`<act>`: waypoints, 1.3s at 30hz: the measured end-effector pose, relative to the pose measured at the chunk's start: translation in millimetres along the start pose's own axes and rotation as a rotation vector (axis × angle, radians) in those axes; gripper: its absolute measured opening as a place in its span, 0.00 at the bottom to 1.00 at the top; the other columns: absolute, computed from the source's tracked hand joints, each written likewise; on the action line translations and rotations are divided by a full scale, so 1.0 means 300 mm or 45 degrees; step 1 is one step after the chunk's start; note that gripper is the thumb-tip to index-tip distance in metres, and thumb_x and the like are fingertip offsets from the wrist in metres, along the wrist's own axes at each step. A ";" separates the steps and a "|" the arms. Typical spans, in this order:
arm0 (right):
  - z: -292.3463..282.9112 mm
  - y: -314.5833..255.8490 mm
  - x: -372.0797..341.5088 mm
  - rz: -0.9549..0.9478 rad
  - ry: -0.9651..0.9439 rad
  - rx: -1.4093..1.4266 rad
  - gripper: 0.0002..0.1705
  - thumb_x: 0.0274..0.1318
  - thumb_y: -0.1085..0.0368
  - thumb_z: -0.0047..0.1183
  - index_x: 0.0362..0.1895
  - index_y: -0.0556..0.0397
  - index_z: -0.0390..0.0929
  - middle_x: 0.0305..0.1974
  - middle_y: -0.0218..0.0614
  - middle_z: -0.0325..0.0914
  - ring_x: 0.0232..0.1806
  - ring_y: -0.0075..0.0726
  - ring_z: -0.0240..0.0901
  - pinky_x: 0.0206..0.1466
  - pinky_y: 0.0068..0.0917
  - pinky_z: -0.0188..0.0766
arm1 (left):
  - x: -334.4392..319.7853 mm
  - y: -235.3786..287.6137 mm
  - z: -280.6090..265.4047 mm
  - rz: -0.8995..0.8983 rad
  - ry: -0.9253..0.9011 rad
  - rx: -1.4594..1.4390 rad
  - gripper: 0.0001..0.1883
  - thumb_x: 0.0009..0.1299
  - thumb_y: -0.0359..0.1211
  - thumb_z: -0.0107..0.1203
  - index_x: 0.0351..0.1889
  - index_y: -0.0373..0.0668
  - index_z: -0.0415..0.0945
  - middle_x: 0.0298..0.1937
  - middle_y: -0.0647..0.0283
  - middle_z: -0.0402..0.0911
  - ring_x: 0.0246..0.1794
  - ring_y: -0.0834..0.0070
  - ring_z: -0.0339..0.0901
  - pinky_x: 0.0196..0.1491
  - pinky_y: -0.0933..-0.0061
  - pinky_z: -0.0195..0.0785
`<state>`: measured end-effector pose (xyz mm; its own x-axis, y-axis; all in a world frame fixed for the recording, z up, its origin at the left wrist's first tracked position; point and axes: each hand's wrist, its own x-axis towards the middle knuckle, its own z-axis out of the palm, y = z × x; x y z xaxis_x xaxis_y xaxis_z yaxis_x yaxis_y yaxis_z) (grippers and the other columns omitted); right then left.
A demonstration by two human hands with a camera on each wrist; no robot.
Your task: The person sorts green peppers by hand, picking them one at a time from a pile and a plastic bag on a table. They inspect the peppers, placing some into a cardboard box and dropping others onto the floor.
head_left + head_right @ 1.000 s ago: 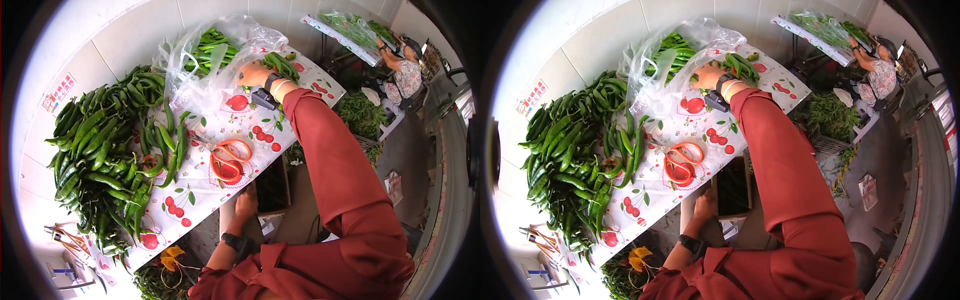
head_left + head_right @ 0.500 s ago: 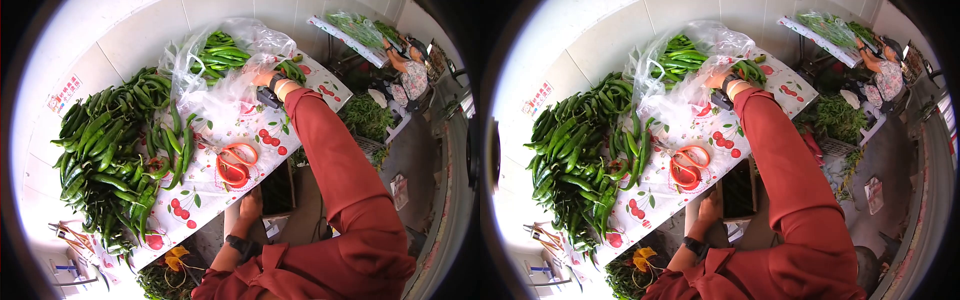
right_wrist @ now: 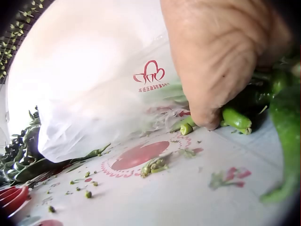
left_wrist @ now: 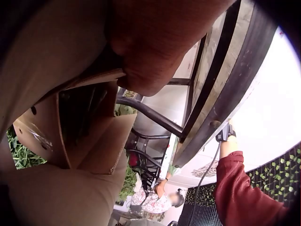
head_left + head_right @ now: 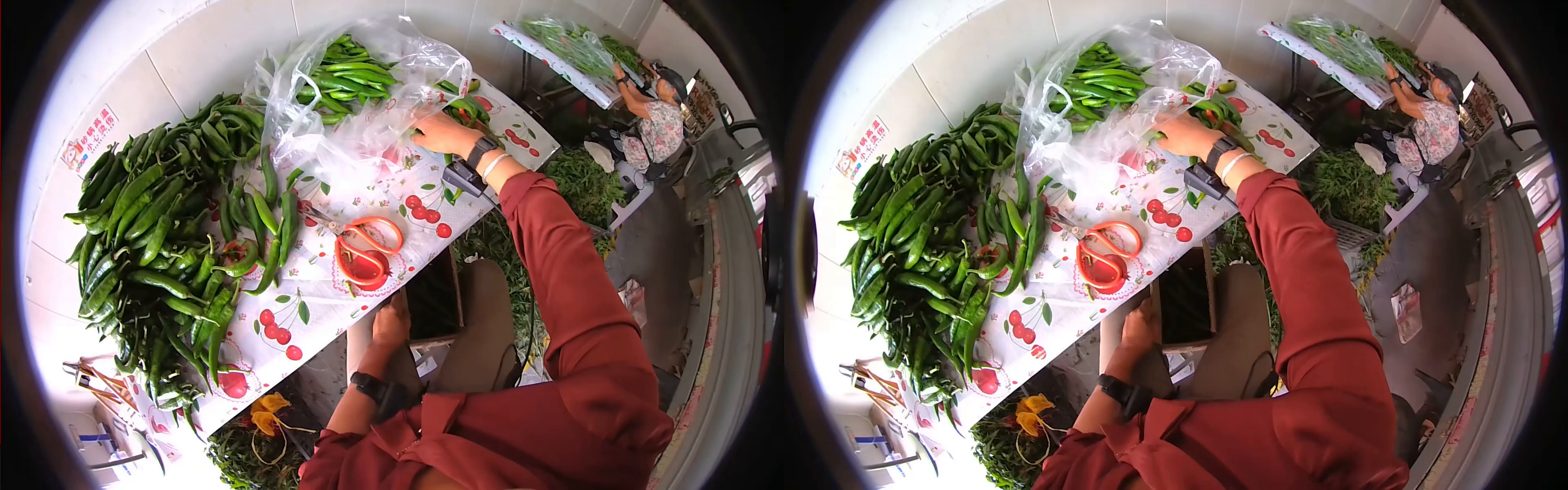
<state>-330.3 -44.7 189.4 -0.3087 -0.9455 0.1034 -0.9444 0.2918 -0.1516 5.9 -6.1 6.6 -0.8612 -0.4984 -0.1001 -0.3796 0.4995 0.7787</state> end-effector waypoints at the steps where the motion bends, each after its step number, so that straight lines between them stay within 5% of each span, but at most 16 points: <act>1: -0.011 -0.009 -0.031 -0.094 0.057 0.003 0.23 0.43 0.65 0.44 0.49 0.49 0.68 0.51 0.44 0.64 0.55 0.50 0.55 0.61 0.38 0.47 | 0.000 0.004 -0.002 -0.003 -0.002 -0.006 0.17 0.56 0.29 0.46 0.45 0.37 0.66 0.31 0.40 0.73 0.35 0.44 0.70 0.38 0.51 0.65; 8: -0.004 -0.005 -0.127 -0.351 0.192 0.016 0.22 0.42 0.67 0.45 0.47 0.48 0.70 0.49 0.34 0.68 0.57 0.46 0.54 0.62 0.35 0.48 | 0.010 -0.010 0.025 -0.034 0.007 0.052 0.15 0.55 0.28 0.46 0.42 0.38 0.67 0.28 0.41 0.73 0.33 0.44 0.70 0.36 0.50 0.65; 12: -0.050 -0.045 -0.191 -0.214 0.234 0.166 0.20 0.44 0.67 0.46 0.47 0.50 0.71 0.49 0.36 0.68 0.58 0.43 0.55 0.62 0.36 0.50 | 0.004 0.007 0.014 0.020 0.002 0.013 0.14 0.56 0.29 0.46 0.42 0.38 0.67 0.29 0.41 0.73 0.34 0.45 0.70 0.37 0.51 0.64; 14: -0.103 -0.055 -0.228 -0.311 0.472 0.337 0.19 0.45 0.66 0.49 0.45 0.53 0.71 0.48 0.40 0.70 0.54 0.43 0.60 0.59 0.34 0.55 | 0.002 0.008 0.011 0.014 -0.003 0.024 0.14 0.56 0.29 0.46 0.42 0.38 0.67 0.29 0.41 0.73 0.34 0.45 0.70 0.37 0.51 0.64; 18: -0.162 0.022 -0.280 0.127 0.621 0.558 0.14 0.47 0.67 0.49 0.40 0.58 0.73 0.40 0.41 0.74 0.41 0.33 0.71 0.44 0.26 0.65 | -0.001 0.022 0.015 0.008 0.003 0.036 0.15 0.56 0.29 0.45 0.43 0.38 0.67 0.29 0.41 0.73 0.34 0.45 0.70 0.37 0.50 0.64; 21: -0.172 0.052 -0.304 0.201 0.641 0.629 0.14 0.47 0.66 0.49 0.40 0.59 0.73 0.38 0.41 0.75 0.36 0.32 0.71 0.41 0.26 0.66 | 0.008 0.018 0.026 -0.008 -0.008 0.052 0.16 0.56 0.30 0.44 0.44 0.39 0.67 0.29 0.41 0.73 0.33 0.44 0.70 0.37 0.49 0.64; 25: -0.139 -0.009 -0.288 0.298 0.448 0.546 0.23 0.45 0.57 0.53 0.45 0.57 0.71 0.41 0.42 0.74 0.41 0.37 0.71 0.44 0.27 0.65 | 0.006 0.024 0.030 0.026 -0.019 0.055 0.16 0.57 0.29 0.44 0.44 0.39 0.66 0.29 0.41 0.73 0.33 0.45 0.70 0.37 0.49 0.64; 26: -0.108 0.000 -0.268 0.249 0.417 0.346 0.35 0.41 0.48 0.54 0.51 0.56 0.66 0.44 0.44 0.72 0.47 0.42 0.68 0.49 0.30 0.63 | 0.004 0.022 0.028 0.044 -0.025 0.048 0.16 0.57 0.30 0.44 0.44 0.39 0.66 0.29 0.41 0.73 0.33 0.45 0.70 0.37 0.49 0.64; 30: -0.105 -0.077 -0.234 0.348 0.207 -0.154 0.48 0.36 0.40 0.52 0.59 0.54 0.55 0.49 0.46 0.68 0.53 0.50 0.62 0.52 0.37 0.61 | -0.001 0.032 0.019 0.110 0.030 0.047 0.12 0.57 0.29 0.43 0.40 0.37 0.64 0.27 0.41 0.74 0.30 0.46 0.72 0.37 0.49 0.65; 39: -0.105 -0.074 -0.137 0.454 0.009 -0.041 0.34 0.32 0.49 0.52 0.46 0.53 0.68 0.40 0.47 0.73 0.43 0.47 0.70 0.45 0.36 0.65 | -0.003 0.034 0.004 0.088 0.030 0.026 0.12 0.57 0.28 0.43 0.38 0.36 0.64 0.27 0.41 0.73 0.30 0.46 0.72 0.36 0.50 0.65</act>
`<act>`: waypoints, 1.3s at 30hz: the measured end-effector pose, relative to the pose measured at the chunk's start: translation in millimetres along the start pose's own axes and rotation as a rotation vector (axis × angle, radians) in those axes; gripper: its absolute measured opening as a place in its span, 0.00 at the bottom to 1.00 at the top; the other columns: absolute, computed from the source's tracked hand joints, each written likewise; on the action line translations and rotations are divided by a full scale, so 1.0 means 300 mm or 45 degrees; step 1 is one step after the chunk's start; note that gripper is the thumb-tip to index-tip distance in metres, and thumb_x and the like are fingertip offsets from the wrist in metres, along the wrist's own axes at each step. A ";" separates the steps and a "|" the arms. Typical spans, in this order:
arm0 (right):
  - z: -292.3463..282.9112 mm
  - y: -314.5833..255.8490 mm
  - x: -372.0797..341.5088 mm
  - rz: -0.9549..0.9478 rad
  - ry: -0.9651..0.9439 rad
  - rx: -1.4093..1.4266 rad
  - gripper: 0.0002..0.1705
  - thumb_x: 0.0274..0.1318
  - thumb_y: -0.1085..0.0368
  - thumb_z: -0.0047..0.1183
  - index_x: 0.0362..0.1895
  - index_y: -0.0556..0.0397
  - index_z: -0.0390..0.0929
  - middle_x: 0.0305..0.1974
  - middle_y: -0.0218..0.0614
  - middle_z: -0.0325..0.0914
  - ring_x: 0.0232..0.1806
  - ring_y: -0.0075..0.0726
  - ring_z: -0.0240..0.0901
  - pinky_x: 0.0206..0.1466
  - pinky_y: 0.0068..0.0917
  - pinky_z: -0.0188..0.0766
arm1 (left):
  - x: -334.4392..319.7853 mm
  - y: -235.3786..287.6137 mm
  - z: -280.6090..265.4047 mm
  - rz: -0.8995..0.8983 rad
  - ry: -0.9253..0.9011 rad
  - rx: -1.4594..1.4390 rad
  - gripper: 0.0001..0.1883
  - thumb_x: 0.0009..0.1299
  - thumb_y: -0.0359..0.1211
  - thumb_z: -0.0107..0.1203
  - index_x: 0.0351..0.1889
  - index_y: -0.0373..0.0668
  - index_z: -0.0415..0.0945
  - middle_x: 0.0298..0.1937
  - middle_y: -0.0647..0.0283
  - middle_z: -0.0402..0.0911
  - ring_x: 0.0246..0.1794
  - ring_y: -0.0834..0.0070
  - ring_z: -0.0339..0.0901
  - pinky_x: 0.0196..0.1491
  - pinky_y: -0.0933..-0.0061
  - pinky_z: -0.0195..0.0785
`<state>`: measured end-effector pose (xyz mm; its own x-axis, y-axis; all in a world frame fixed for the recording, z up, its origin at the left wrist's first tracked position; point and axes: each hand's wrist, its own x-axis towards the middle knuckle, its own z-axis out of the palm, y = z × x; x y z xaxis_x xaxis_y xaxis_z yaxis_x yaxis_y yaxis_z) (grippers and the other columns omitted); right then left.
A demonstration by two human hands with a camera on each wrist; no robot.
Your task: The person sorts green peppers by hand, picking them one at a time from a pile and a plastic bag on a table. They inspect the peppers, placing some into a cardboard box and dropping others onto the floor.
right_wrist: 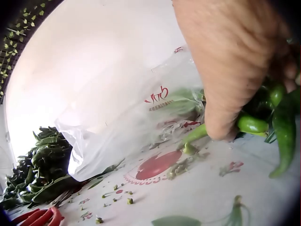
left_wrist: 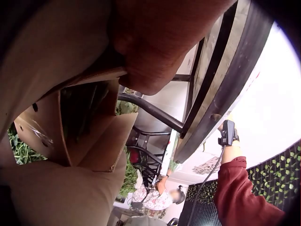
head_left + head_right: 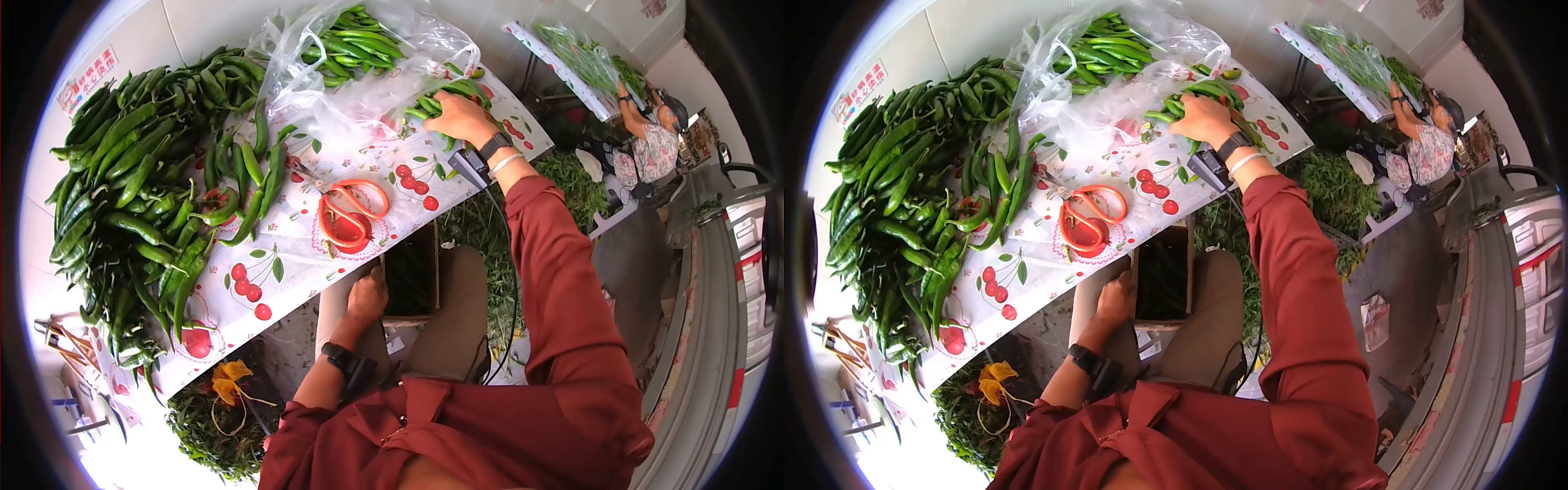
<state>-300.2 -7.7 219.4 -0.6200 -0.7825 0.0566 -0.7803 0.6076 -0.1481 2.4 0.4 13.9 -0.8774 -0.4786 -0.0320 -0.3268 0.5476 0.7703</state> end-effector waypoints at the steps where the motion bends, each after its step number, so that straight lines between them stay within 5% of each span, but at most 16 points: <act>1: 0.000 -0.003 -0.001 -0.007 -0.003 -0.003 0.34 0.32 0.49 0.52 0.46 0.53 0.68 0.40 0.47 0.73 0.43 0.47 0.70 0.45 0.36 0.65 | -0.003 0.001 -0.003 0.020 0.014 -0.008 0.12 0.57 0.28 0.43 0.38 0.36 0.64 0.27 0.41 0.73 0.30 0.46 0.72 0.36 0.50 0.65; 7: -0.015 0.011 0.011 0.036 0.077 0.188 0.32 0.31 0.51 0.54 0.44 0.54 0.70 0.39 0.47 0.73 0.44 0.47 0.69 0.46 0.35 0.64 | -0.002 -0.012 0.009 0.044 0.027 0.009 0.11 0.57 0.29 0.43 0.38 0.36 0.64 0.27 0.41 0.74 0.30 0.46 0.72 0.36 0.50 0.65; 10: -0.042 0.023 0.003 -0.076 0.172 0.333 0.28 0.31 0.56 0.56 0.41 0.55 0.70 0.33 0.43 0.74 0.35 0.40 0.73 0.37 0.31 0.68 | 0.000 -0.013 0.013 0.012 0.010 0.038 0.11 0.57 0.29 0.43 0.38 0.36 0.64 0.27 0.41 0.74 0.30 0.45 0.72 0.36 0.50 0.65; 13: -0.071 0.034 -0.026 0.160 -0.004 1.098 0.11 0.45 0.64 0.52 0.34 0.51 0.68 0.24 0.27 0.69 0.22 0.23 0.69 0.18 0.16 0.59 | 0.001 -0.014 0.015 -0.004 0.017 0.055 0.10 0.57 0.28 0.42 0.37 0.37 0.63 0.27 0.41 0.74 0.29 0.45 0.72 0.36 0.49 0.65; 20: -0.097 0.102 -0.128 0.183 -0.189 1.819 0.12 0.47 0.62 0.53 0.36 0.50 0.69 0.29 0.31 0.72 0.25 0.33 0.73 0.21 0.19 0.64 | 0.009 -0.029 0.032 0.000 0.012 0.091 0.08 0.59 0.28 0.39 0.35 0.37 0.63 0.26 0.40 0.73 0.29 0.44 0.72 0.36 0.47 0.64; 32: 0.047 0.047 -0.513 0.217 -0.595 2.261 0.15 0.51 0.61 0.47 0.42 0.54 0.66 0.38 0.37 0.70 0.27 0.33 0.69 0.18 0.15 0.58 | 0.007 -0.026 0.041 0.049 0.028 0.086 0.09 0.58 0.27 0.40 0.36 0.36 0.64 0.26 0.41 0.74 0.28 0.46 0.72 0.36 0.49 0.65; 39: 0.065 -0.001 -0.607 0.194 -0.722 1.944 0.16 0.47 0.61 0.48 0.42 0.50 0.65 0.37 0.33 0.69 0.28 0.30 0.70 0.18 0.15 0.58 | -0.001 0.001 0.029 0.055 -0.004 0.159 0.08 0.57 0.29 0.43 0.34 0.35 0.63 0.27 0.43 0.75 0.30 0.48 0.73 0.37 0.53 0.66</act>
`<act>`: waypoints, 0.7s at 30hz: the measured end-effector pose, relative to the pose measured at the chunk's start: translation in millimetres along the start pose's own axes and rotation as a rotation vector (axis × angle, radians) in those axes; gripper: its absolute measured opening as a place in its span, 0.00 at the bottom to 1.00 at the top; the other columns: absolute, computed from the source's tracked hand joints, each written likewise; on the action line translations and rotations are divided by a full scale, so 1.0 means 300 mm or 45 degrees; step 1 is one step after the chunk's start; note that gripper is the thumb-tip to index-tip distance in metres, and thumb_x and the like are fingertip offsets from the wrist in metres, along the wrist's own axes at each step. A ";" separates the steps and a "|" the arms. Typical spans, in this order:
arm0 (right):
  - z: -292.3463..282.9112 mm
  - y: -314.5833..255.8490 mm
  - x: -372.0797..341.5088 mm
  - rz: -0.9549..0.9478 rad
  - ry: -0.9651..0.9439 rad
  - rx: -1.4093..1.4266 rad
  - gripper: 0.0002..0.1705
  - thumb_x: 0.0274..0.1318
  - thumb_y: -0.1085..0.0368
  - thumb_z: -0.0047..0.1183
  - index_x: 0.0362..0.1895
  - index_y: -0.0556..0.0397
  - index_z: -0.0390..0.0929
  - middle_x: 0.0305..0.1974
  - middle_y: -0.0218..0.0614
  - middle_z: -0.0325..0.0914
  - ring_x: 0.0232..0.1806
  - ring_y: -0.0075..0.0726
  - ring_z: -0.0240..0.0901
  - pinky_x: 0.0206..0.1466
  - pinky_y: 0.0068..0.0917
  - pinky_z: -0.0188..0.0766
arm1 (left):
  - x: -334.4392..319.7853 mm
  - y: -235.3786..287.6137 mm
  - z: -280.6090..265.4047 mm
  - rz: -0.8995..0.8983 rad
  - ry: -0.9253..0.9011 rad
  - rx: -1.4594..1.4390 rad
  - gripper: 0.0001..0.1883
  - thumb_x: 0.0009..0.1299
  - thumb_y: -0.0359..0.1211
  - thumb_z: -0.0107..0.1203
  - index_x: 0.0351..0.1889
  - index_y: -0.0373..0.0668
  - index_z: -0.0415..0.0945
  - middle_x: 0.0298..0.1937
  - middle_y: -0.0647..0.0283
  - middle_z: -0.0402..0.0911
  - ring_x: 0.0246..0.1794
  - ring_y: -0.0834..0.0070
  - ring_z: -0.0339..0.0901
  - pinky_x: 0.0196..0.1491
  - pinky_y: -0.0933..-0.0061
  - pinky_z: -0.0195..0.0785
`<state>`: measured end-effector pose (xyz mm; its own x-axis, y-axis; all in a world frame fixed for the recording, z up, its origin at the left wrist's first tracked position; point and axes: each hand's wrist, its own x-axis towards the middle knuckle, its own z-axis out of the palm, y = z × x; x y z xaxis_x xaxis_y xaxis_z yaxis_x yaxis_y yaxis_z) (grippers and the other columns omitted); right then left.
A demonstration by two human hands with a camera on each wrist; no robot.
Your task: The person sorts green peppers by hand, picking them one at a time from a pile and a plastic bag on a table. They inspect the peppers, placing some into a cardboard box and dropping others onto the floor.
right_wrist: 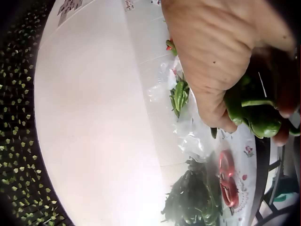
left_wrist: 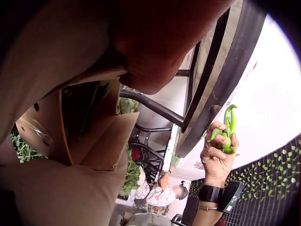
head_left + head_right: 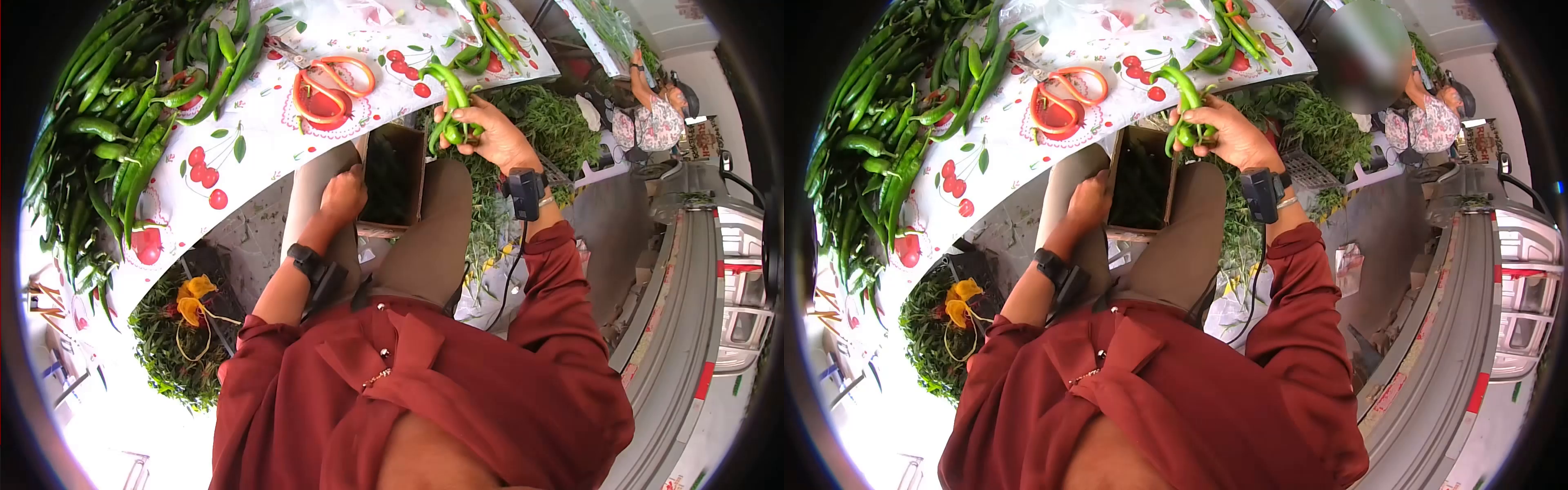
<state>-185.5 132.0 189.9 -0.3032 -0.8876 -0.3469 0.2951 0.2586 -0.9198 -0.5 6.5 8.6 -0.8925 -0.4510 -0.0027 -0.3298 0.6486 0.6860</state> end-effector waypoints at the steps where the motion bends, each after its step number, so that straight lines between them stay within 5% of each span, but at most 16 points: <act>1: 0.009 0.010 -0.005 0.034 -0.025 -0.063 0.16 0.47 0.61 0.48 0.42 0.50 0.65 0.37 0.33 0.70 0.28 0.30 0.71 0.18 0.16 0.59 | 0.000 0.003 0.000 0.011 0.005 0.007 0.08 0.57 0.29 0.43 0.34 0.35 0.63 0.27 0.43 0.75 0.30 0.48 0.73 0.37 0.53 0.66; 9: 0.023 0.247 -0.037 0.170 0.085 0.007 0.13 0.48 0.64 0.48 0.40 0.51 0.68 0.34 0.30 0.72 0.33 0.32 0.73 0.28 0.24 0.67 | -0.001 -0.002 0.000 -0.029 0.015 -0.015 0.08 0.57 0.29 0.42 0.33 0.35 0.64 0.26 0.42 0.74 0.30 0.48 0.73 0.37 0.52 0.66; 14: -0.003 0.387 -0.039 0.240 0.106 0.157 0.16 0.54 0.68 0.41 0.50 0.51 0.63 0.46 0.35 0.68 0.42 0.38 0.70 0.42 0.34 0.70 | 0.004 0.007 -0.001 -0.026 0.027 -0.032 0.07 0.57 0.29 0.42 0.32 0.35 0.64 0.27 0.42 0.74 0.30 0.47 0.72 0.38 0.52 0.65; 21: -0.006 0.464 -0.020 0.153 0.219 0.303 0.20 0.55 0.65 0.40 0.54 0.49 0.60 0.50 0.39 0.64 0.48 0.44 0.67 0.46 0.40 0.68 | 0.009 0.007 0.000 -0.061 -0.027 -0.004 0.08 0.58 0.28 0.41 0.33 0.34 0.65 0.28 0.42 0.74 0.31 0.48 0.73 0.38 0.52 0.65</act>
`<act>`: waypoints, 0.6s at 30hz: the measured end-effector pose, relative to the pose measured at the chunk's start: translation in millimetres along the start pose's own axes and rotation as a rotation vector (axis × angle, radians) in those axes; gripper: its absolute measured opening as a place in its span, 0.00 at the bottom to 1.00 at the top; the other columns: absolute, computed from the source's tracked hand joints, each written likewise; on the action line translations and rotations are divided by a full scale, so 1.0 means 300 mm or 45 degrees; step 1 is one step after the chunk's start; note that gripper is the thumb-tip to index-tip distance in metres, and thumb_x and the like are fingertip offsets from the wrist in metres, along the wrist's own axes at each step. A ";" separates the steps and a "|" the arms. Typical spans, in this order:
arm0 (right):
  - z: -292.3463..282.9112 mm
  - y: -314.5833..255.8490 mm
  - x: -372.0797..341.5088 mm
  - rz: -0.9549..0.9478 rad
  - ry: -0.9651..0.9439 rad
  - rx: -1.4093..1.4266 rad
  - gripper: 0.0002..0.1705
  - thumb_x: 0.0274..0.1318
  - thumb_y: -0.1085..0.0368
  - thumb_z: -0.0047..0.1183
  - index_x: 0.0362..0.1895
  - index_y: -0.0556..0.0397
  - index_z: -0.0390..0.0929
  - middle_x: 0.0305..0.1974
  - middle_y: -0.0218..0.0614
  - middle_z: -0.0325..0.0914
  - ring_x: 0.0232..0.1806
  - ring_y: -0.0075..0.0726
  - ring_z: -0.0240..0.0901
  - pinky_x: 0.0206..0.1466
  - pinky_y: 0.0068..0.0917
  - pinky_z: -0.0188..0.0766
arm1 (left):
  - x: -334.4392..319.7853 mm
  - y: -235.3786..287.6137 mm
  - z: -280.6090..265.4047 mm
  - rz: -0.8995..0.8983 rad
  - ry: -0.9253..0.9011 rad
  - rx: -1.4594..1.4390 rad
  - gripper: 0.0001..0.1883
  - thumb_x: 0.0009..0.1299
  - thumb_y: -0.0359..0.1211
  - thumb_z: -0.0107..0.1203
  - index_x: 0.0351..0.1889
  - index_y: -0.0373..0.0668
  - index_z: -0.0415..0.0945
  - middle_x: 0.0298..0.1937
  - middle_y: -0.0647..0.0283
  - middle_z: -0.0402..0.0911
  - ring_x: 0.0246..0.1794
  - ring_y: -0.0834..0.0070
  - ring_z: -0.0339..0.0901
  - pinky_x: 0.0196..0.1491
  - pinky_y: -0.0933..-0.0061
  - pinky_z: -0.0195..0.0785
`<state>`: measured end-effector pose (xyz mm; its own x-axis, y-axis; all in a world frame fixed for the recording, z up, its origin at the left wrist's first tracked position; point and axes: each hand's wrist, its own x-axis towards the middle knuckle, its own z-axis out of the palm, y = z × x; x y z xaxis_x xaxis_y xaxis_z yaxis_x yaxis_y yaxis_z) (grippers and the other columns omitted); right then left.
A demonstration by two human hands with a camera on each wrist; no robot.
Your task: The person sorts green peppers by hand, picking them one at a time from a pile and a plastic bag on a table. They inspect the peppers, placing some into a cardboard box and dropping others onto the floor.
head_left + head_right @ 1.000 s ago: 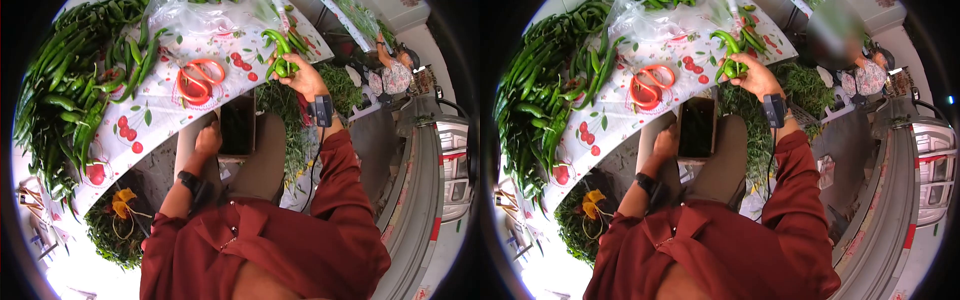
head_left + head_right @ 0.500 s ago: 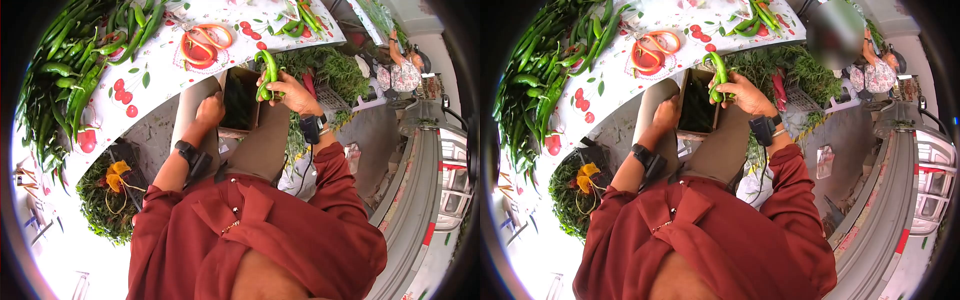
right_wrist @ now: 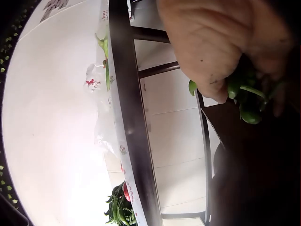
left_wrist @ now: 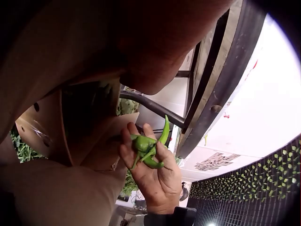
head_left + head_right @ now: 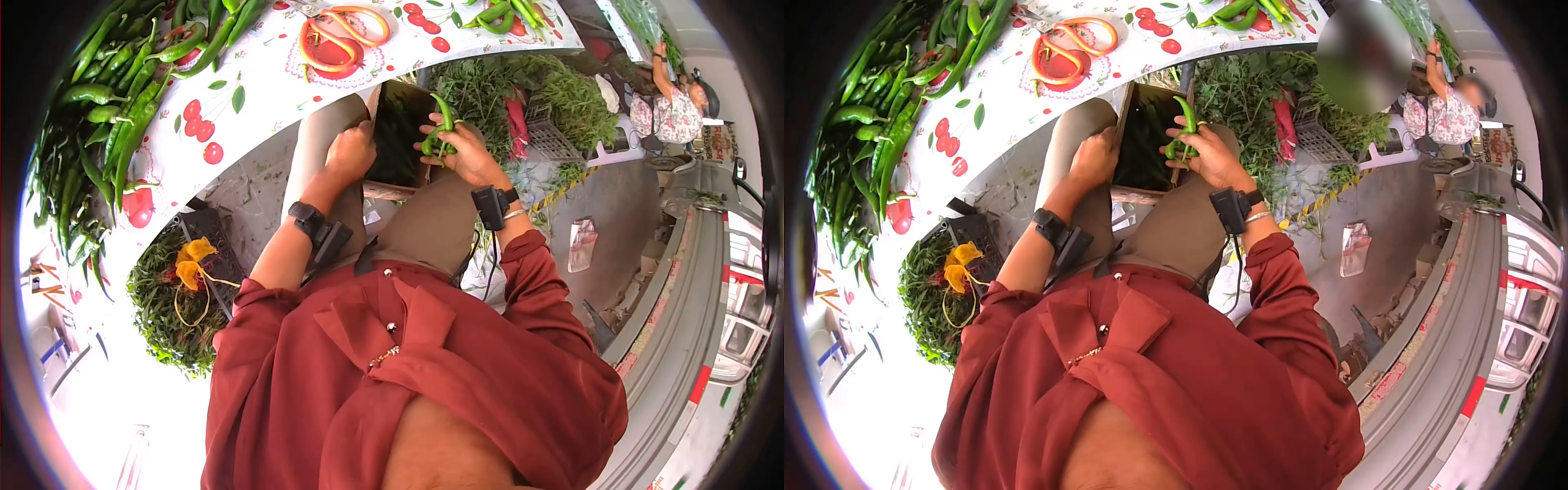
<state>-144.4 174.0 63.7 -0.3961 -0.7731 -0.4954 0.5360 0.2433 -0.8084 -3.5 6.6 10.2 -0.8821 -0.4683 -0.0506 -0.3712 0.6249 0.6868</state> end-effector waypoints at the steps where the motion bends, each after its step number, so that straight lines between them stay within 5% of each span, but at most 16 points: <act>1: 0.003 -0.004 -0.004 -0.018 -0.005 0.030 0.20 0.56 0.64 0.40 0.54 0.49 0.60 0.51 0.40 0.64 0.47 0.46 0.68 0.46 0.40 0.68 | 0.000 0.001 0.000 0.005 0.011 -0.005 0.08 0.58 0.28 0.41 0.33 0.34 0.65 0.28 0.42 0.74 0.32 0.47 0.73 0.39 0.52 0.65; 18: 0.026 0.023 0.010 -0.201 -0.003 0.255 0.13 0.55 0.60 0.42 0.45 0.47 0.67 0.49 0.36 0.66 0.47 0.41 0.66 0.45 0.36 0.67 | -0.002 0.002 0.002 -0.006 0.017 -0.005 0.08 0.58 0.29 0.41 0.33 0.34 0.65 0.28 0.41 0.74 0.32 0.47 0.73 0.39 0.52 0.65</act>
<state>-136.1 168.7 59.2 -0.4848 -0.7938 -0.3673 0.6052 -0.0011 -0.7961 -3.3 7.8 10.1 -0.8766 -0.4793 -0.0439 -0.3737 0.6203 0.6897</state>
